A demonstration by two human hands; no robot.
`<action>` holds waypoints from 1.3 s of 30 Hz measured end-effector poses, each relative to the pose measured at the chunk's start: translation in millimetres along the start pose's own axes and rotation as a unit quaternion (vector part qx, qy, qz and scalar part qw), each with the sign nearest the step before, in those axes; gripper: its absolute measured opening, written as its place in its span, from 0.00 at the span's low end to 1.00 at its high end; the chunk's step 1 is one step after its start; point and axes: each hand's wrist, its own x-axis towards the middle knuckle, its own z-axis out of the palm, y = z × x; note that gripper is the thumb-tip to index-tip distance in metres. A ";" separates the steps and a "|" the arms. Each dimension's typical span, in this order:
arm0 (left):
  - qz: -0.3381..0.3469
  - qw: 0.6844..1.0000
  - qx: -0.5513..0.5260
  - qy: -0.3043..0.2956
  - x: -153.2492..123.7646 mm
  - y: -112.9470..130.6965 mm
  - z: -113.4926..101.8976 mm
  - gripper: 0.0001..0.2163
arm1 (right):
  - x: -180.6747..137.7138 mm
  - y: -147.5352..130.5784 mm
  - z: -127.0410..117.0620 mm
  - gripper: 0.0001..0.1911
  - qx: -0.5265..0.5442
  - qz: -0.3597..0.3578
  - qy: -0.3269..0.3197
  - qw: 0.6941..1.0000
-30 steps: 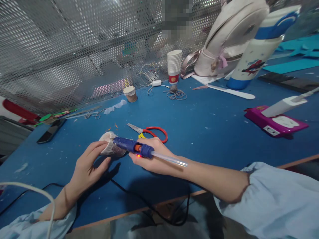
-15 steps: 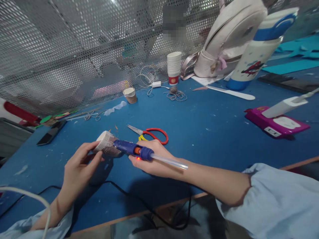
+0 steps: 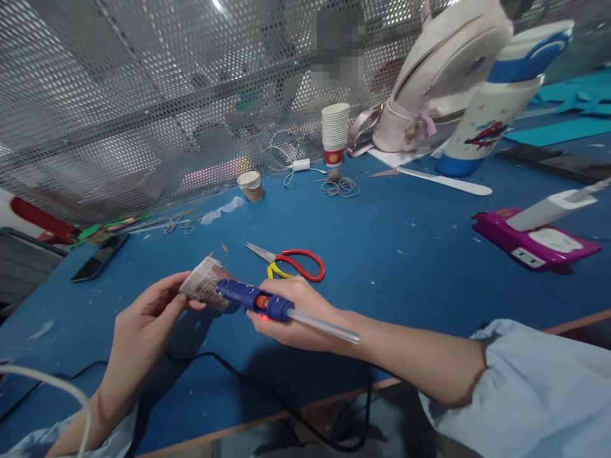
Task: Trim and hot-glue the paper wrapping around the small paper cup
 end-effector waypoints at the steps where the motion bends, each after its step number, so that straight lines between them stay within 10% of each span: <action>1: 0.019 1.000 0.018 0.011 -1.5 -1.2 0.5 0.16 | 0.1 -0.1 -0.1 0.10 0.001 -0.001 0.000 1.000; 10: 0.150 0.982 0.110 0.028 -2.9 -6.7 1.9 0.11 | 0.3 -2.3 -1.0 0.11 0.000 0.025 0.001 1.000; 24: -0.060 0.994 -0.096 -0.014 2.7 4.3 -0.6 0.13 | -1.4 2.2 5.0 0.08 -0.043 -0.009 -0.020 0.999; 39: -0.061 0.993 -0.099 -0.036 -1.5 1.4 3.2 0.15 | -0.5 3.2 7.7 0.08 -0.037 -0.034 -0.034 0.998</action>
